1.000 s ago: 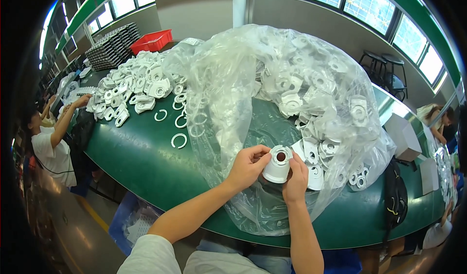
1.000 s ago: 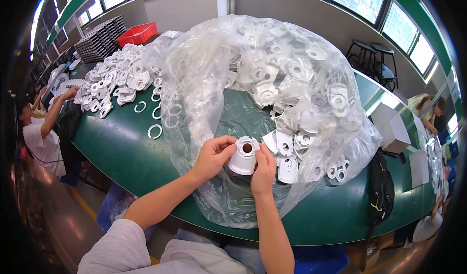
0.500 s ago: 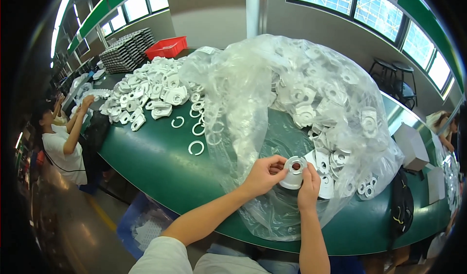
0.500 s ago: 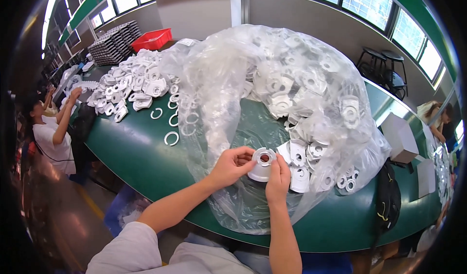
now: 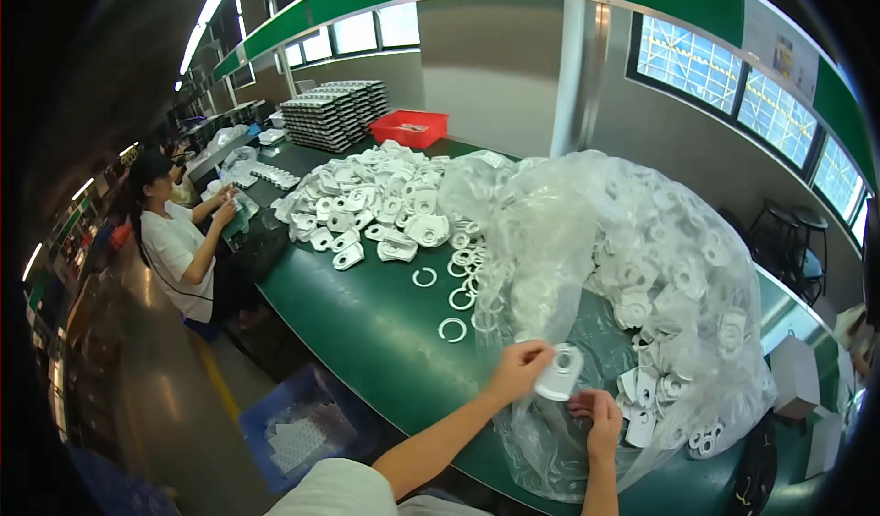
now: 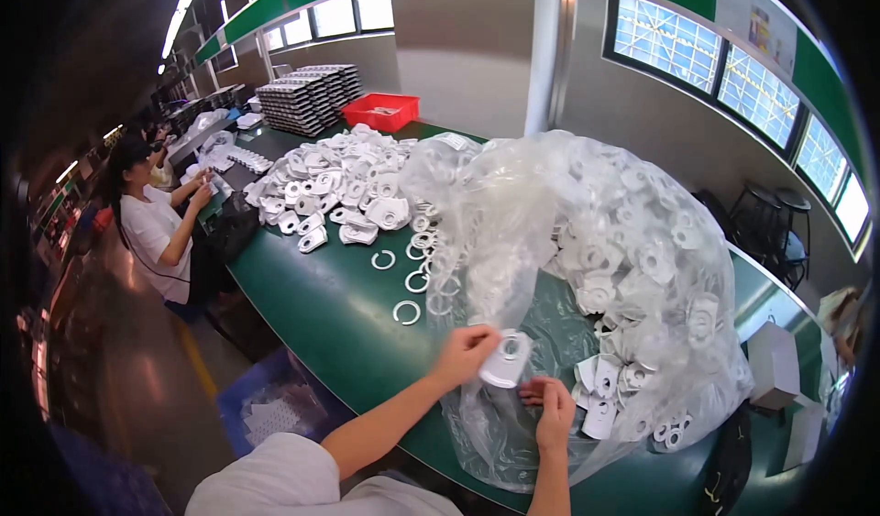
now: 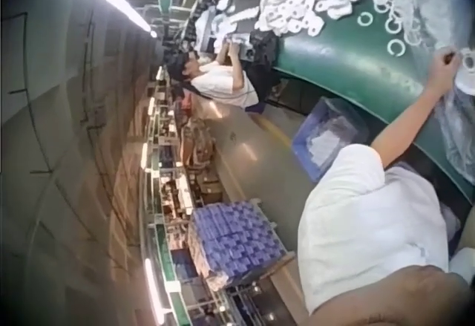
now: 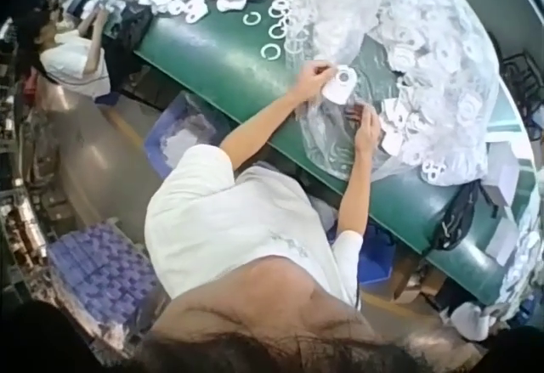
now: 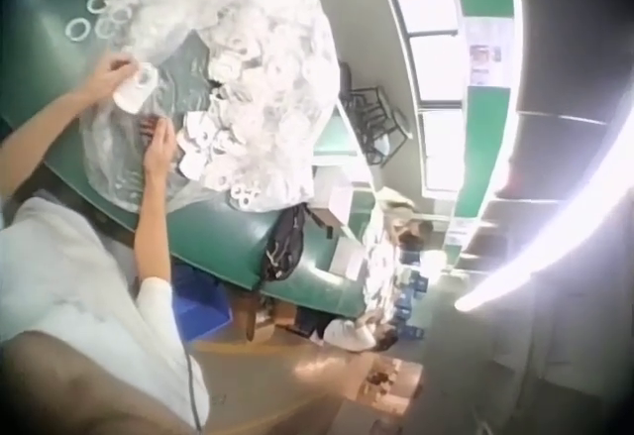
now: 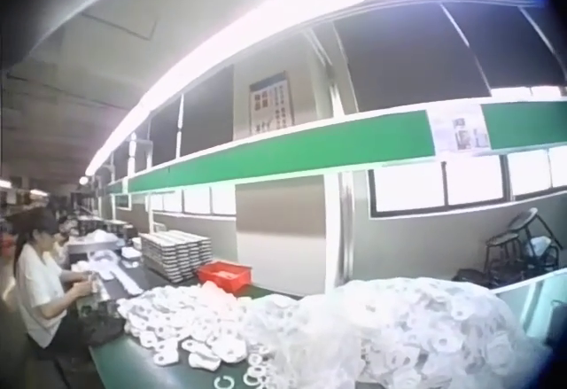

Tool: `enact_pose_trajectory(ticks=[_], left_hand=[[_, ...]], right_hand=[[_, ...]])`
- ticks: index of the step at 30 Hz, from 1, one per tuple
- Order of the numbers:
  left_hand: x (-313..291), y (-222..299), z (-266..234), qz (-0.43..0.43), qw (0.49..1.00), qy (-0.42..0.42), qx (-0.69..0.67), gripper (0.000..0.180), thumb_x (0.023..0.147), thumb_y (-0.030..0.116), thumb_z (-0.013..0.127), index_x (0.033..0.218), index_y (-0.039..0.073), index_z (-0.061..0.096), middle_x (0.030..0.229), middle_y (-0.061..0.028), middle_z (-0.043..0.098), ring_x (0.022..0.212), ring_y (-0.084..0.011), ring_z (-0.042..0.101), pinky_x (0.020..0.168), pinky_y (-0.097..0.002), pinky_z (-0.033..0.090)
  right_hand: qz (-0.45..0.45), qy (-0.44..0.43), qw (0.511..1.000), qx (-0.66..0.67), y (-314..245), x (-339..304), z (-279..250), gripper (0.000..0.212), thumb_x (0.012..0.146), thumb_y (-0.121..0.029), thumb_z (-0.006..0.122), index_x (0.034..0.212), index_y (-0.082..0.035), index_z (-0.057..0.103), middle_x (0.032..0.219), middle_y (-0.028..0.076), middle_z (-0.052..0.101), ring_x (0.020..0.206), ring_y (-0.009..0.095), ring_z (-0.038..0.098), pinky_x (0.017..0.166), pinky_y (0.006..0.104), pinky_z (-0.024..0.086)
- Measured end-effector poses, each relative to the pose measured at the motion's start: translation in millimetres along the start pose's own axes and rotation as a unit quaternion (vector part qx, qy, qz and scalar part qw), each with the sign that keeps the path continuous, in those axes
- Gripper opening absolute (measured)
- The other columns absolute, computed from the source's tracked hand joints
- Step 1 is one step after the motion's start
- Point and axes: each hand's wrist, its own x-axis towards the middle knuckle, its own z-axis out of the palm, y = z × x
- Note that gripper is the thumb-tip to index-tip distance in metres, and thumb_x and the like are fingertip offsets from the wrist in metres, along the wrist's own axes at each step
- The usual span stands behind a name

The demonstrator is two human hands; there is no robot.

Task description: Assembling small white plastic components by snapping rings and bases together at a factory workbench.

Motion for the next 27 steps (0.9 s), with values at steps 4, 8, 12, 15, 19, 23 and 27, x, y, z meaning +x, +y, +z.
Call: enact_pose_trajectory(ticks=[4, 8, 12, 15, 19, 23, 27], left_hand=[[-44.7, 21.5, -15.2, -0.056, 0.993, 0.050, -0.086, 0.015, 0.091, 0.011, 0.057, 0.097, -0.001, 0.063, 0.077, -0.0040, 0.064, 0.057, -0.0097, 0.057, 0.048, -0.0231, 0.045], [-69.7, 43.1, 13.2, -0.040, 0.988, 0.073, -0.132, 0.016, 0.091, 0.003, 0.053, 0.102, -0.008, 0.058, 0.084, -0.0114, 0.066, 0.066, -0.0161, 0.064, 0.056, -0.0280, 0.055], [-85.4, 59.1, 26.5, -0.010, 0.986, 0.066, -0.151, 0.018, 0.090, -0.002, 0.052, 0.106, -0.008, 0.057, 0.090, -0.0142, 0.066, 0.077, -0.0199, 0.066, 0.062, -0.0292, 0.057], [-85.3, 74.5, 30.1, 0.034, 0.992, 0.073, -0.093, 0.019, 0.087, -0.003, 0.055, 0.105, -0.007, 0.058, 0.092, -0.0133, 0.065, 0.081, -0.0179, 0.064, 0.065, -0.0270, 0.055], [-74.6, 87.7, 25.0, 0.187, 0.980, 0.026, 0.065, 0.018, 0.080, -0.005, 0.061, 0.098, -0.004, 0.062, 0.093, -0.0112, 0.064, 0.080, -0.0151, 0.060, 0.067, -0.0241, 0.049], [-77.4, 89.9, 19.0, 0.204, 0.974, 0.036, 0.095, 0.022, 0.076, -0.004, 0.067, 0.098, 0.000, 0.065, 0.089, -0.0087, 0.064, 0.071, -0.0154, 0.060, 0.063, -0.0250, 0.048], [-77.0, 89.6, -6.5, 0.155, 0.981, 0.006, 0.117, 0.019, 0.077, 0.004, 0.070, 0.095, 0.000, 0.064, 0.080, -0.0058, 0.064, 0.067, -0.0105, 0.057, 0.061, -0.0240, 0.046]], right_hand=[[-0.044, 0.015, 0.999, 0.018, -22.5, -11.7, 32.5, 0.026, 0.095, -0.013, 0.045, 0.111, 0.003, 0.057, 0.101, 0.013, 0.064, 0.090, 0.018, 0.062, 0.077, 0.0289, 0.049], [-0.099, 0.025, 0.995, -0.008, -65.7, -20.0, 67.9, 0.025, 0.092, -0.012, 0.048, 0.109, 0.004, 0.059, 0.097, 0.010, 0.064, 0.088, 0.015, 0.061, 0.078, 0.0256, 0.047], [-0.051, 0.101, 0.993, -0.016, -85.4, -33.9, 81.9, 0.019, 0.086, -0.004, 0.056, 0.103, 0.003, 0.061, 0.093, 0.007, 0.065, 0.085, 0.013, 0.060, 0.077, 0.0244, 0.046], [-0.087, 0.124, 0.988, -0.043, -90.4, -44.0, 77.6, 0.017, 0.083, -0.002, 0.057, 0.098, 0.003, 0.062, 0.092, 0.009, 0.065, 0.084, 0.014, 0.059, 0.076, 0.0247, 0.046], [-0.153, 0.114, 0.980, -0.054, -95.2, -47.5, 75.1, 0.014, 0.080, 0.000, 0.056, 0.092, 0.003, 0.062, 0.090, 0.011, 0.064, 0.084, 0.015, 0.059, 0.076, 0.0256, 0.046], [-0.191, 0.103, 0.975, -0.050, -84.2, -47.1, 86.5, 0.014, 0.079, 0.001, 0.055, 0.092, 0.003, 0.060, 0.092, 0.012, 0.063, 0.086, 0.017, 0.059, 0.076, 0.0269, 0.047], [-0.146, 0.085, 0.985, -0.030, -67.1, -50.9, 83.2, 0.017, 0.083, -0.001, 0.052, 0.099, 0.002, 0.057, 0.098, 0.013, 0.061, 0.089, 0.018, 0.059, 0.076, 0.0279, 0.048]])
